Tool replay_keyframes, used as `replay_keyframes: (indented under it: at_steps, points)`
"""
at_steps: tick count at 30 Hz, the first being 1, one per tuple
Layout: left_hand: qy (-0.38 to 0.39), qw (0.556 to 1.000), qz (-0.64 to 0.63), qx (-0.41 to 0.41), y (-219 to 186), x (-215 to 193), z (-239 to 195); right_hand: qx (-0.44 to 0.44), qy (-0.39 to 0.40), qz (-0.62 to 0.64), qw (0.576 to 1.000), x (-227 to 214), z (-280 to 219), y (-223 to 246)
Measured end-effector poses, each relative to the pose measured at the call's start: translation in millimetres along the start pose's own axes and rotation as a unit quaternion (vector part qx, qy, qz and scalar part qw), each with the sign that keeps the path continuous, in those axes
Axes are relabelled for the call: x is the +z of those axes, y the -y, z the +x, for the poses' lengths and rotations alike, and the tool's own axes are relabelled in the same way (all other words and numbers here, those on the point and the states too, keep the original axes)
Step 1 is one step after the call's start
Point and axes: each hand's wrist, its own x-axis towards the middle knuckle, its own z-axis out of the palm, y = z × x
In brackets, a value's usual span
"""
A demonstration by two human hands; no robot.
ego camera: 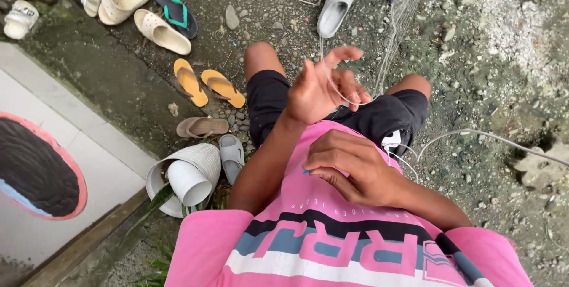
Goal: Repairing a fishing net by tying knots in a thin line using a small tool
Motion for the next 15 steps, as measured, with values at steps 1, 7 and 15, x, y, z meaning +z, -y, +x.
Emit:
replay_keyframes:
  at_steps: [1,7,15]
  points:
    - [0.004,1.0,-0.001,-0.006,-2.5,3.0,6.4,0.0,-0.006,-0.004,1.0,-1.5,-0.1,1.6]
    - [-0.007,0.964,0.265,0.013,-32.3,41.0,25.4,-0.033,0.009,-0.018,0.999,-13.5,1.4,8.4]
    - [-0.271,0.844,0.429,0.174,-38.8,29.6,-11.8,-0.054,0.009,-0.053,0.997,-10.5,13.8,-6.6]
